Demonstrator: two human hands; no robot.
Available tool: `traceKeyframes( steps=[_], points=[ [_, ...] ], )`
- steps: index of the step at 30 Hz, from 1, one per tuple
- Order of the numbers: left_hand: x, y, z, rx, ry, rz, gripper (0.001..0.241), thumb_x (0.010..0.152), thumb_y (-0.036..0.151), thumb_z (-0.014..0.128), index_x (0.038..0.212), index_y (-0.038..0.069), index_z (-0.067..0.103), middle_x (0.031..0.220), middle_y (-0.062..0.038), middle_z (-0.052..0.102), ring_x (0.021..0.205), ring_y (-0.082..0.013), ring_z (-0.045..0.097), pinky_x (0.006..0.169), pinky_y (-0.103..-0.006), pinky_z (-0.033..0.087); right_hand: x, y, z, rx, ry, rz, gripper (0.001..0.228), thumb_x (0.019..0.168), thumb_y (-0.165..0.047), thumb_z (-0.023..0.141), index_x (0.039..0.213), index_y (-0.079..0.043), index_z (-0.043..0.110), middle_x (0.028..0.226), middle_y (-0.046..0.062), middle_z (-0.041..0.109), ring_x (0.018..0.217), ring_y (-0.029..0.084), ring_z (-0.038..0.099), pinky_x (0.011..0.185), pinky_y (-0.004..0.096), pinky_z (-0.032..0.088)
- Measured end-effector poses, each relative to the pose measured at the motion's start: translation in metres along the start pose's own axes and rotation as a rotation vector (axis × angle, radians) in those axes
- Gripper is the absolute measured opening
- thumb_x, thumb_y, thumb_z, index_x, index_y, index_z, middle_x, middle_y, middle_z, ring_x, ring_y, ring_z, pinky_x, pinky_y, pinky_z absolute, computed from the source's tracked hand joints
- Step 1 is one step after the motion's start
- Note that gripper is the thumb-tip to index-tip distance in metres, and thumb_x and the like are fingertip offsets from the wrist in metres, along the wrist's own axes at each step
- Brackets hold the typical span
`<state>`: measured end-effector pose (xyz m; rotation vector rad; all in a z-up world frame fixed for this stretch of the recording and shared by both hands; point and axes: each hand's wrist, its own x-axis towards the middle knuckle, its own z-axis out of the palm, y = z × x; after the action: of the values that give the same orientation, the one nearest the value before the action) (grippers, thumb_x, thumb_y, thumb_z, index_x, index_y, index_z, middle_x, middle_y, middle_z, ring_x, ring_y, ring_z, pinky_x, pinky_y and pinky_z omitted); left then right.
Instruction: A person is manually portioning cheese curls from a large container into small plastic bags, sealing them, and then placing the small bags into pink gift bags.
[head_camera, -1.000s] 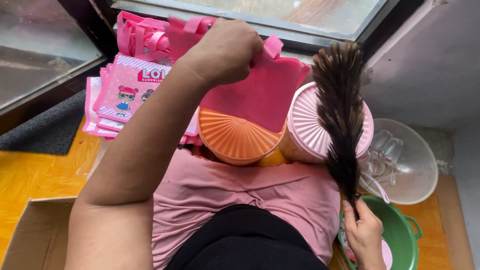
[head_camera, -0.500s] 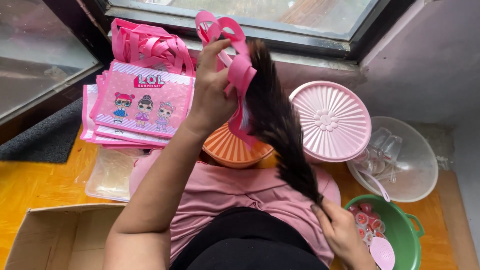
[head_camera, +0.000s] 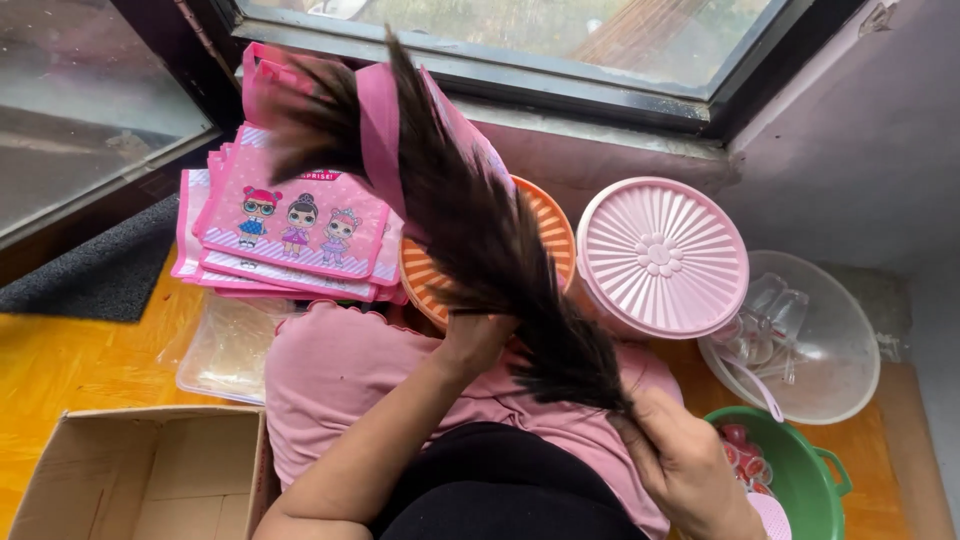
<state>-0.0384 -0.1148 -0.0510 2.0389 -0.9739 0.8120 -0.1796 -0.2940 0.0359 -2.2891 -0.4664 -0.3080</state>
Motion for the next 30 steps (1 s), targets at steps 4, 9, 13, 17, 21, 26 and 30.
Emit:
traceKeyframes(
  steps=[4,9,13,17,21,26,30],
  points=[
    [0.022,0.026,-0.021,-0.477,0.233,-0.397,0.068,0.077,0.055,0.044,0.115,0.003,0.021,0.124,-0.017,0.018,0.117,-0.0283,0.022,0.100,-0.0382,0.021,-0.006,0.021,-0.003,-0.096,0.142,0.140,0.032,0.078,-0.010,0.053,0.108,0.001,0.054,0.093,0.008,0.062,0.084,0.014,0.060,0.080,0.024,0.045],
    [0.030,0.033,0.000,-0.153,0.188,-0.499,0.115,0.062,0.051,0.069,0.134,0.001,-0.005,0.142,-0.021,-0.005,0.135,-0.0353,0.001,0.110,-0.0459,0.007,-0.015,0.049,0.001,-0.239,0.192,0.417,0.027,0.082,-0.018,0.051,0.105,-0.006,0.058,0.081,0.006,0.060,0.073,0.015,0.056,0.068,0.027,0.040],
    [0.058,0.029,-0.011,-0.156,0.245,-0.517,0.104,0.060,0.032,0.069,0.133,-0.004,0.005,0.141,-0.025,0.007,0.134,-0.0343,0.006,0.110,-0.0414,0.008,-0.016,0.035,0.000,-0.165,0.139,0.289,0.032,0.079,-0.015,0.052,0.109,-0.004,0.056,0.083,0.005,0.061,0.076,0.012,0.059,0.074,0.024,0.043],
    [0.081,0.028,-0.038,-0.420,0.268,-0.580,0.100,0.062,0.025,0.072,0.132,-0.002,0.005,0.140,-0.020,0.016,0.131,-0.0233,0.021,0.107,-0.0322,0.018,-0.014,0.018,-0.007,-0.188,0.186,-0.002,0.033,0.077,-0.008,0.054,0.108,0.005,0.051,0.076,0.007,0.056,0.065,0.013,0.054,0.067,0.025,0.045],
    [0.109,0.044,-0.080,-0.585,0.261,-0.446,0.031,0.068,0.018,0.068,0.094,0.007,0.056,0.094,-0.006,0.058,0.091,-0.0159,0.058,0.085,-0.0284,0.046,-0.017,0.022,-0.012,-0.304,0.246,-0.017,0.038,0.078,-0.008,0.057,0.114,0.001,0.050,0.072,0.006,0.049,0.059,0.014,0.048,0.062,0.026,0.043],
    [0.095,0.006,-0.081,-0.775,0.245,-0.604,0.014,0.071,0.012,0.066,0.072,0.011,0.052,0.113,-0.015,0.054,0.109,-0.0193,0.051,0.089,-0.0288,0.039,-0.014,0.025,-0.018,-0.280,0.346,0.063,0.023,0.080,-0.004,0.055,0.100,0.007,0.056,0.088,0.012,0.060,0.077,0.018,0.057,0.077,0.029,0.045],
    [0.098,0.002,-0.106,-0.882,0.491,-0.540,0.014,0.076,0.003,0.059,0.072,0.012,0.049,0.100,-0.009,0.060,0.100,-0.0181,0.056,0.089,-0.0363,0.048,-0.020,0.040,-0.016,-0.279,0.422,0.240,0.020,0.084,-0.006,0.053,0.100,0.004,0.059,0.093,0.011,0.061,0.084,0.017,0.056,0.078,0.027,0.042]
  ],
)
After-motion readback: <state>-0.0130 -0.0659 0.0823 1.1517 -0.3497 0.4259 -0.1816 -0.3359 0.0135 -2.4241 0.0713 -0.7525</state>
